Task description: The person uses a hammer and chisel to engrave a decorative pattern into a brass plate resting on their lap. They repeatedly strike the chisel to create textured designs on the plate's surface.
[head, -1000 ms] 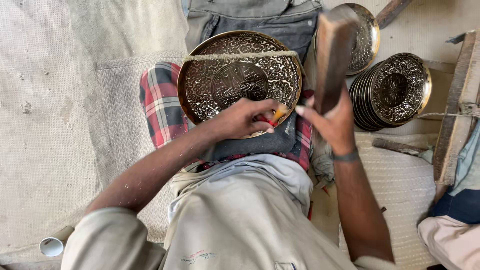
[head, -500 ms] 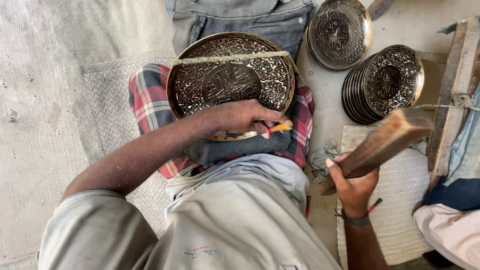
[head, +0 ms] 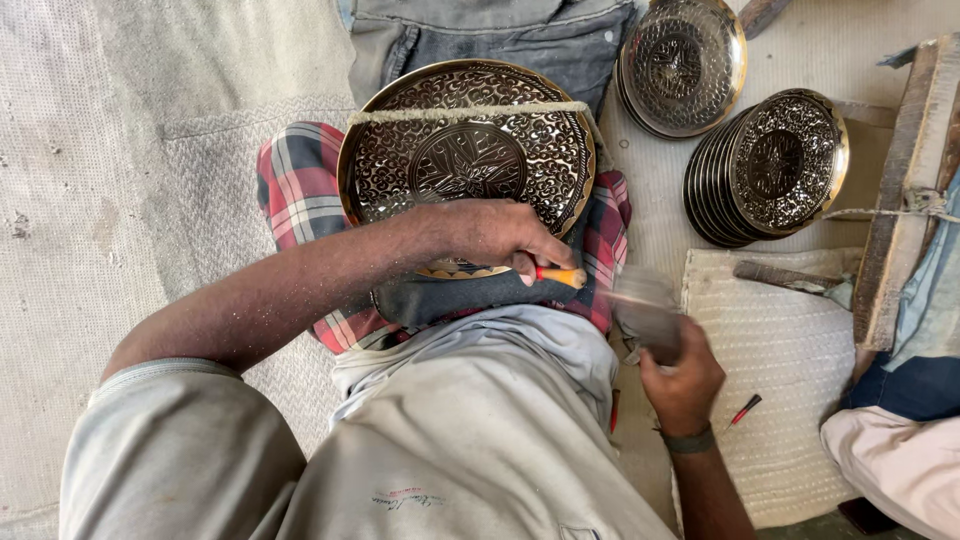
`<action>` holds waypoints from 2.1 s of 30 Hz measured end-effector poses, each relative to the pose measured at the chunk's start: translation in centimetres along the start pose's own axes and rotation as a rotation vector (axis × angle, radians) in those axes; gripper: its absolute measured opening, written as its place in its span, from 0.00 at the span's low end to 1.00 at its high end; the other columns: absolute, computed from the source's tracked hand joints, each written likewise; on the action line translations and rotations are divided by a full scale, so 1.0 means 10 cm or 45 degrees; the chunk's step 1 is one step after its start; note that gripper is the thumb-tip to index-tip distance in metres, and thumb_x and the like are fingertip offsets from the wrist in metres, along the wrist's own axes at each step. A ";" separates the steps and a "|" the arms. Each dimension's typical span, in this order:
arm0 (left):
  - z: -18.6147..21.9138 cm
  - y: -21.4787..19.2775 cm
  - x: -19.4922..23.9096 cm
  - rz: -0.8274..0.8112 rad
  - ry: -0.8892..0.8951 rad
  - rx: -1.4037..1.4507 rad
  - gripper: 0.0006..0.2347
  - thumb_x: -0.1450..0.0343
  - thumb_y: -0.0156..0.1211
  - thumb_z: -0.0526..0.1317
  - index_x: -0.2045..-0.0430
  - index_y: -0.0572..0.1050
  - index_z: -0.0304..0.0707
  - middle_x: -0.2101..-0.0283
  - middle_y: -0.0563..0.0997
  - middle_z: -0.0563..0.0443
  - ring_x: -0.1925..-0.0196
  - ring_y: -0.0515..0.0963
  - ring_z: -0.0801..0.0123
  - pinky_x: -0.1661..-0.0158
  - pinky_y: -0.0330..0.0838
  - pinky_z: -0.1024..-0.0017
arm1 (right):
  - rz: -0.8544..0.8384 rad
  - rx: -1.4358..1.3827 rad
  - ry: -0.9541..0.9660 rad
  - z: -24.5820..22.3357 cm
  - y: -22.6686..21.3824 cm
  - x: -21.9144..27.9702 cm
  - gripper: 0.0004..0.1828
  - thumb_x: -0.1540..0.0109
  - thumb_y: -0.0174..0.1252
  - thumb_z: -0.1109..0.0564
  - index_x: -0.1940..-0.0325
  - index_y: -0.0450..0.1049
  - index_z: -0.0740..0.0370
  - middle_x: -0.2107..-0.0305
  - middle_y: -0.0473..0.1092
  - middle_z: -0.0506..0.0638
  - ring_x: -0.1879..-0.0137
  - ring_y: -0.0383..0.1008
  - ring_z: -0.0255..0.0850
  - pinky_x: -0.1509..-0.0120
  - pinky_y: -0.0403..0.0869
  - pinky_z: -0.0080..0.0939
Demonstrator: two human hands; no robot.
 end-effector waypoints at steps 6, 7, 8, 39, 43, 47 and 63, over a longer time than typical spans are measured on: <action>-0.06 0.00 0.05 0.007 -0.175 -0.056 0.22 0.33 0.66 0.37 0.43 0.75 0.51 0.61 0.87 0.47 0.59 0.88 0.64 0.60 0.77 0.60 | -0.104 0.032 -0.013 -0.09 0.03 -0.10 0.31 0.42 0.68 0.63 0.36 0.67 0.67 0.56 0.76 0.59 0.52 0.79 0.44 0.44 0.77 0.41; -0.07 0.00 0.06 0.020 -0.196 -0.050 0.22 0.34 0.67 0.37 0.43 0.74 0.51 0.60 0.87 0.47 0.59 0.87 0.64 0.60 0.78 0.60 | -0.143 0.067 -0.012 -0.11 0.04 -0.11 0.31 0.43 0.68 0.63 0.36 0.67 0.67 0.56 0.77 0.59 0.52 0.80 0.45 0.44 0.77 0.41; -0.09 0.00 0.07 0.033 -0.216 -0.044 0.23 0.34 0.67 0.37 0.43 0.74 0.51 0.60 0.87 0.47 0.59 0.87 0.63 0.59 0.78 0.60 | -0.182 0.101 -0.011 -0.12 0.05 -0.12 0.31 0.44 0.67 0.63 0.37 0.68 0.66 0.56 0.77 0.59 0.52 0.80 0.45 0.44 0.77 0.42; -0.17 -0.06 0.58 0.684 -0.498 0.075 0.22 0.36 0.72 0.33 0.46 0.74 0.39 0.61 0.87 0.49 0.60 0.88 0.67 0.58 0.81 0.69 | -0.608 0.196 -0.034 -0.69 0.11 -1.15 0.32 0.46 0.68 0.62 0.38 0.68 0.62 0.60 0.78 0.56 0.56 0.80 0.45 0.46 0.77 0.45; -0.15 -0.05 0.60 0.707 -0.524 0.125 0.22 0.35 0.70 0.31 0.46 0.73 0.38 0.62 0.87 0.49 0.61 0.88 0.67 0.58 0.81 0.69 | -0.644 0.303 -0.135 -0.85 0.14 -1.14 0.32 0.46 0.70 0.61 0.39 0.68 0.63 0.57 0.78 0.57 0.53 0.80 0.46 0.46 0.76 0.46; -0.20 -0.06 0.60 0.618 -0.528 0.116 0.23 0.35 0.70 0.31 0.45 0.73 0.39 0.61 0.86 0.48 0.62 0.87 0.66 0.59 0.82 0.69 | -0.670 0.561 -0.156 -0.77 0.20 -0.94 0.35 0.50 0.70 0.62 0.37 0.71 0.60 0.57 0.79 0.58 0.54 0.79 0.49 0.48 0.75 0.48; -0.19 0.15 0.23 -0.097 -0.226 -0.044 0.21 0.35 0.67 0.33 0.46 0.76 0.50 0.59 0.88 0.48 0.59 0.88 0.64 0.60 0.79 0.61 | -0.035 0.248 -0.111 0.01 0.27 0.25 0.32 0.47 0.70 0.60 0.40 0.70 0.69 0.56 0.77 0.63 0.51 0.80 0.54 0.45 0.77 0.47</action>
Point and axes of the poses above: each hand's wrist, its own x-axis away from the middle knuckle, its own y-axis out of the palm, z = x × y, the point moved 7 cm from there along -x, towards the middle knuckle
